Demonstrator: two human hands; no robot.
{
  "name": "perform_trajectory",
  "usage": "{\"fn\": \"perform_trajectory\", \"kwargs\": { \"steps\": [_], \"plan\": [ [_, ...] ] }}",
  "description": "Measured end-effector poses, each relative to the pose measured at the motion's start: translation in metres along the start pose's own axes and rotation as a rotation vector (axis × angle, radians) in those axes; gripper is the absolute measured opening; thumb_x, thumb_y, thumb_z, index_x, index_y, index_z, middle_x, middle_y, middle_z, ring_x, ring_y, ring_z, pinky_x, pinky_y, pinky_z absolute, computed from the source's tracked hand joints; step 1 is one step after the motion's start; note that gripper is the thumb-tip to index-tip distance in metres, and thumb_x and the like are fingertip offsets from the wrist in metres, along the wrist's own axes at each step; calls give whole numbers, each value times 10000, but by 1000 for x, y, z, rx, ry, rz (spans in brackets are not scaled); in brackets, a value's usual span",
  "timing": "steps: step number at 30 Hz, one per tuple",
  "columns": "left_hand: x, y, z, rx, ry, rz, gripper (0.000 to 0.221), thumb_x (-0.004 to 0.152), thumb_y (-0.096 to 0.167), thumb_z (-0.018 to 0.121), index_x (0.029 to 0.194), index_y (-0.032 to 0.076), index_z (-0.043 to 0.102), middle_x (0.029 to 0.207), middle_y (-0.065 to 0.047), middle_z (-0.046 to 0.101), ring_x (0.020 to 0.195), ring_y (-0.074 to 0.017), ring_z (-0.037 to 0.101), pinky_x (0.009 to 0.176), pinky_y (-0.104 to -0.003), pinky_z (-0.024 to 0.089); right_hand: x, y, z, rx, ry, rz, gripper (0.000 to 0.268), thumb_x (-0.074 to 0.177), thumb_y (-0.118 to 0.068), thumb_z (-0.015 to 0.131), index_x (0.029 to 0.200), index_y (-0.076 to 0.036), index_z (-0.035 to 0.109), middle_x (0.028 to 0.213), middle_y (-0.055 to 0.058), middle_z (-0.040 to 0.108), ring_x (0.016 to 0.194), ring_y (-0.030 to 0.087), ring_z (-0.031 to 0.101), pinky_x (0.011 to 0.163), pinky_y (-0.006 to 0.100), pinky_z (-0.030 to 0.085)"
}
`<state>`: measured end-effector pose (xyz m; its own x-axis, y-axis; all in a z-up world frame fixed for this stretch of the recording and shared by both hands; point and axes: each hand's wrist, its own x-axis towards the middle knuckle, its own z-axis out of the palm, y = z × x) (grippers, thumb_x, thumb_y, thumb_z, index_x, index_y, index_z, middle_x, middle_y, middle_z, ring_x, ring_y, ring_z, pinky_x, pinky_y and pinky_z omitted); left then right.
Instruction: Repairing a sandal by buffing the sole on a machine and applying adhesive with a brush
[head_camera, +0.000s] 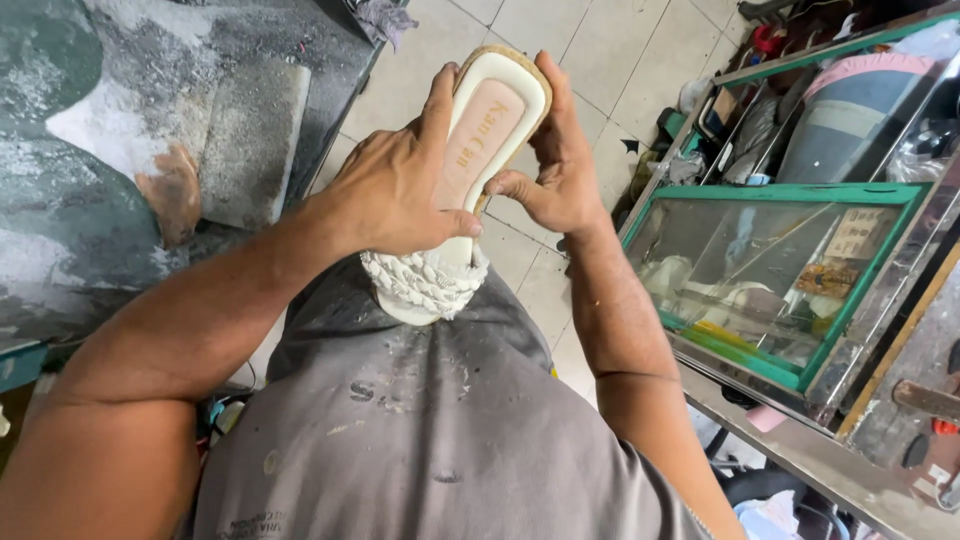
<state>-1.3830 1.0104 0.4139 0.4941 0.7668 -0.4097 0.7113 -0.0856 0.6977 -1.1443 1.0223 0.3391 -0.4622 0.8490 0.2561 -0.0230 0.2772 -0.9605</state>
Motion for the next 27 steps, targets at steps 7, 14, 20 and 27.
{"fn": "perform_trajectory", "kwargs": {
  "steps": [7,14,20,27],
  "plan": [
    [0,-5,4,5,-14,12,1455,774,501,910,1598,113,-224,1379,-385,527,1162,-545,582,995,-555,450,5,-9,-5,-206,-48,-48,1290,675,-338,1001,1645,-127,177,1648,115,342,1552,261,412,1380,431,342],
    [-4,-6,6,62,-23,55,1465,810,521,903,1575,100,-273,1344,-423,521,1169,-544,575,1027,-563,444,20,-22,-16,-406,-26,-237,1175,613,-458,1003,1545,-132,366,1399,91,441,1327,245,453,1158,419,440],
    [-1,-13,13,109,6,114,1481,812,552,896,1562,55,-281,1340,-442,527,1101,-525,617,997,-547,464,35,-35,-29,-603,-55,-355,974,688,-531,983,1457,-176,502,1346,128,509,1336,340,514,1118,539,502],
    [-8,-7,15,79,51,100,1405,798,520,879,1603,62,-178,1291,-430,563,1105,-545,606,1005,-543,445,37,-11,-36,-421,-40,-502,688,792,-382,912,1379,-175,618,1176,65,652,1172,265,601,1063,436,538]
  ]
}}
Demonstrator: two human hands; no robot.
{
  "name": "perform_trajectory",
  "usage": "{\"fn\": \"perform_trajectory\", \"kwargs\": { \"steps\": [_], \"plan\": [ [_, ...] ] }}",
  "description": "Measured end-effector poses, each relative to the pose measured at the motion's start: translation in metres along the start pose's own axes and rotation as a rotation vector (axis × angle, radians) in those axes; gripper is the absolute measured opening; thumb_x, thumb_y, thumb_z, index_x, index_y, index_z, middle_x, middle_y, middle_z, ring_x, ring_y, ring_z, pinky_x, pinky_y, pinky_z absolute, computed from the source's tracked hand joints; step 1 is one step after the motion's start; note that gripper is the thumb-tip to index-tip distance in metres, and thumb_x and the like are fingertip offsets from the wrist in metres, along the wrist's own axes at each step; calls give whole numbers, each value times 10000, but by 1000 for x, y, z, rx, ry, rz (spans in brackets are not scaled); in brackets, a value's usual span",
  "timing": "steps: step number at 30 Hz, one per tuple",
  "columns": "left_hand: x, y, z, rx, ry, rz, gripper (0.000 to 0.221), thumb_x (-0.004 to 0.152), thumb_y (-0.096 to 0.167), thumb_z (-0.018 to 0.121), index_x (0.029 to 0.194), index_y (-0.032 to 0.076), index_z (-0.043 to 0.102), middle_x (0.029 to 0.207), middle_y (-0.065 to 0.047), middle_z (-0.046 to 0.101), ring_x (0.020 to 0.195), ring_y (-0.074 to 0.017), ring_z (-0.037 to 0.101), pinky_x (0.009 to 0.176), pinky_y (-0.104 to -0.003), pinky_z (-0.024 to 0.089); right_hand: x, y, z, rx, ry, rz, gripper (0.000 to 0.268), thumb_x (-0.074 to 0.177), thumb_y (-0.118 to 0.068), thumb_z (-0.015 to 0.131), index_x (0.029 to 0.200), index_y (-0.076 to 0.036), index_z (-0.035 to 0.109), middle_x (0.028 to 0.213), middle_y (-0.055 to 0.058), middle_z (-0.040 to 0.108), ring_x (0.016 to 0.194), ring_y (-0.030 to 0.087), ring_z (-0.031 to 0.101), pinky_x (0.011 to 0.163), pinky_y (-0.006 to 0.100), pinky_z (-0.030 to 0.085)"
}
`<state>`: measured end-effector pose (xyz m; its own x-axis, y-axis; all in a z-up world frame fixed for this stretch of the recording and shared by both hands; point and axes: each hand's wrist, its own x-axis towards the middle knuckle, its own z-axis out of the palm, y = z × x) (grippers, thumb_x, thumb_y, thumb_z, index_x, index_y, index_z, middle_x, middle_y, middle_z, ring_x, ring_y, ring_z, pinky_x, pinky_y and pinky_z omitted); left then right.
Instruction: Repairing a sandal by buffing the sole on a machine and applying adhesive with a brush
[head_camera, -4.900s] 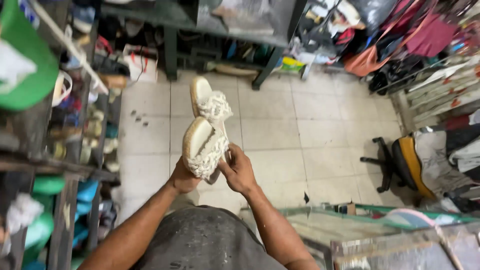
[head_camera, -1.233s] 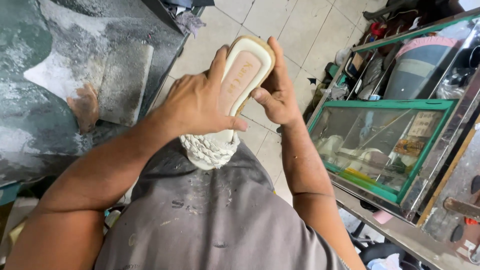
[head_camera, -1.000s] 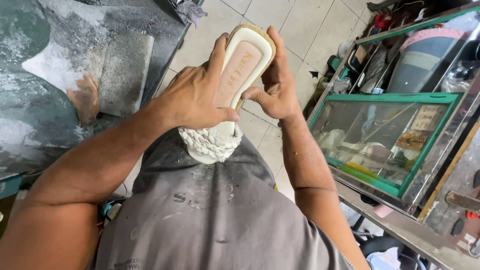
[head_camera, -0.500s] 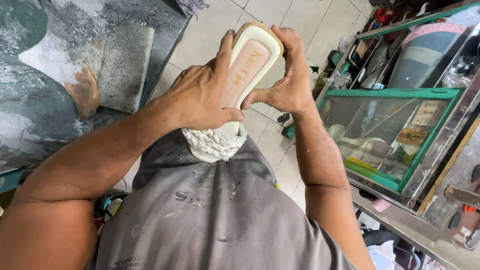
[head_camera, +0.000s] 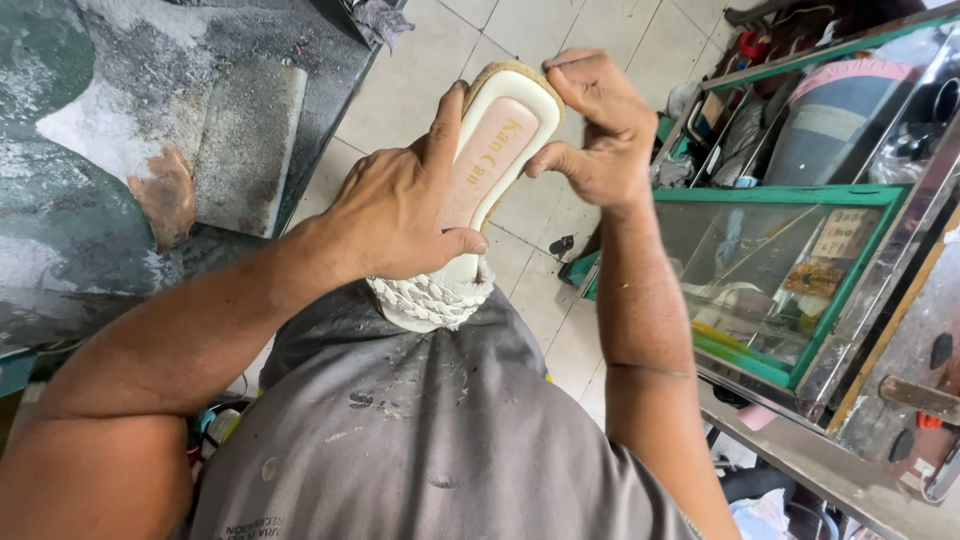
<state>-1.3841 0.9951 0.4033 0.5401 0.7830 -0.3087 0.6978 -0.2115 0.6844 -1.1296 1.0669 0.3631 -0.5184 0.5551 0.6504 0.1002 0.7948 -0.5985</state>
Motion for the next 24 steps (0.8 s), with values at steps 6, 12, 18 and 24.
{"fn": "perform_trajectory", "kwargs": {
  "steps": [6,12,18,24],
  "plan": [
    [-12,21,-6,138,183,28,1359,760,517,874,1596,-42,-40,1094,-340,683,838,-521,696,680,-635,533,-22,-20,32,437,191,289,826,932,-376,805,1575,-35,415,1389,162,642,1188,233,660,1025,355,571],
    [-10,12,-38,92,110,126,1014,900,749,536,1624,116,214,1192,-225,632,1126,-364,553,896,-637,487,-18,-29,25,459,284,245,504,1031,-291,728,1443,-45,575,1121,88,665,849,147,570,748,264,478],
    [30,-1,-16,-979,71,347,747,1048,550,307,1408,-54,562,1111,-289,710,1093,-449,681,1011,-582,501,-31,-14,34,542,347,196,522,982,-79,644,1451,92,492,1131,284,699,972,235,675,947,400,558],
    [41,-11,24,-1597,-1,300,407,1072,391,474,1391,150,550,934,-109,727,857,-151,748,760,-367,669,-2,-37,46,443,308,153,385,981,-102,625,1325,71,608,939,245,599,875,290,583,885,437,517]
  ]
}}
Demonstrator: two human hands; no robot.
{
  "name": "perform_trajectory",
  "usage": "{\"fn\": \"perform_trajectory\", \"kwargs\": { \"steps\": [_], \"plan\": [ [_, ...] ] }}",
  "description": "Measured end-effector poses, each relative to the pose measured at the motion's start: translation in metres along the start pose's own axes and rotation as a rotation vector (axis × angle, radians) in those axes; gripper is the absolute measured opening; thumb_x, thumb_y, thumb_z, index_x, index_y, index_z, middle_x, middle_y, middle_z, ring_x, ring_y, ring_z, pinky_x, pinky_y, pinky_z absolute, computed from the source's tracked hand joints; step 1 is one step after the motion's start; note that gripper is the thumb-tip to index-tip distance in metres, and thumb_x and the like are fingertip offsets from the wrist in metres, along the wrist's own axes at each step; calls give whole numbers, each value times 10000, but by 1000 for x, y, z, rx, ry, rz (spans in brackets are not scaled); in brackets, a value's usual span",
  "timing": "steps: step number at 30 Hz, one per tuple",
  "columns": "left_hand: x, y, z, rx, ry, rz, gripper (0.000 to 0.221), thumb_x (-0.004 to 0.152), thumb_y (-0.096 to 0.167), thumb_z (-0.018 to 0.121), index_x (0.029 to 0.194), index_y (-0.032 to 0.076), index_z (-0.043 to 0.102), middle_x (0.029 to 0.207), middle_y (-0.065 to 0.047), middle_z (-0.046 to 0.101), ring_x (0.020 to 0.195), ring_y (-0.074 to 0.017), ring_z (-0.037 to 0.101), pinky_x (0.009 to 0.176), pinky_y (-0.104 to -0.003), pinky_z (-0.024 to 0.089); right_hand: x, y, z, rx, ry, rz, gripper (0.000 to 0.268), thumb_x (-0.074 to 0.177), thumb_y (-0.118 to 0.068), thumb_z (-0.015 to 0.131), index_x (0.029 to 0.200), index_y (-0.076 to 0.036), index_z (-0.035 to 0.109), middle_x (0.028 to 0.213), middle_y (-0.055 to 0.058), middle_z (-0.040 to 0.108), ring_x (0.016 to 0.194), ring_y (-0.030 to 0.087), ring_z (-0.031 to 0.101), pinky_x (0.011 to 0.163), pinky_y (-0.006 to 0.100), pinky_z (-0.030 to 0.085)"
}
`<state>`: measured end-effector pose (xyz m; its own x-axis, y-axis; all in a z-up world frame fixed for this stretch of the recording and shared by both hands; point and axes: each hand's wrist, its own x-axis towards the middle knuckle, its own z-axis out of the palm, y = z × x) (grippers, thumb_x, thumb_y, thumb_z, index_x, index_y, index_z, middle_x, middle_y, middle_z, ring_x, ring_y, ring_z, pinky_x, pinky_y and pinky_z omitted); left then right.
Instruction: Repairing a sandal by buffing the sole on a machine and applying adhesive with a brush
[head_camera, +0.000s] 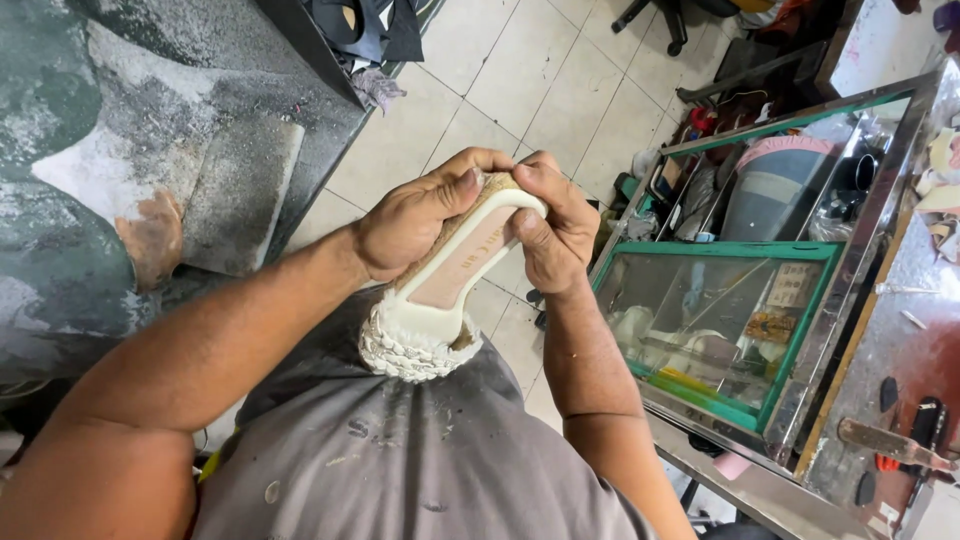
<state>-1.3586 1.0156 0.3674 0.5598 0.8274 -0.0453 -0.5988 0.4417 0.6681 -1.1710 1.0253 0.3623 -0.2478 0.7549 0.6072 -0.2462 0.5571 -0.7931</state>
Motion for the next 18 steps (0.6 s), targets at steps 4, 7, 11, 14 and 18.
{"fn": "perform_trajectory", "kwargs": {
  "steps": [4,7,11,14,18],
  "plan": [
    [-9,24,10,22,-161,-96,614,1037,501,435,1565,214,311,1073,-131,683,925,-198,758,842,-423,671,17,-16,7,-137,-12,-28,361,992,-185,648,1301,1,658,1077,177,581,1048,266,471,1078,460,415],
    [-9,24,16,120,-212,-9,732,1036,538,438,1632,194,191,1159,-241,649,958,-272,747,866,-444,666,16,-20,0,-210,-27,-15,364,1021,-222,644,1342,-51,653,1192,155,498,1162,260,443,1112,424,380],
    [-11,43,36,680,-6,311,668,1029,516,569,1520,125,337,1219,-271,688,1005,-374,745,836,-480,626,14,-24,4,1,-10,-12,633,1042,-203,646,1583,-14,379,1509,275,455,1418,356,457,1172,534,456],
    [-21,46,50,875,131,504,526,947,435,748,1295,72,598,1136,-217,668,1017,-358,701,876,-445,578,14,-38,8,-26,13,-25,521,1042,-201,647,1475,40,485,1466,353,491,1423,414,487,1188,525,447],
    [-28,25,35,919,127,511,652,799,462,888,1308,136,645,1306,-148,609,1194,-344,645,1039,-457,505,4,-35,13,76,58,-20,553,1005,-208,696,1438,73,500,1404,439,490,1380,506,507,1176,585,439]
  ]
}}
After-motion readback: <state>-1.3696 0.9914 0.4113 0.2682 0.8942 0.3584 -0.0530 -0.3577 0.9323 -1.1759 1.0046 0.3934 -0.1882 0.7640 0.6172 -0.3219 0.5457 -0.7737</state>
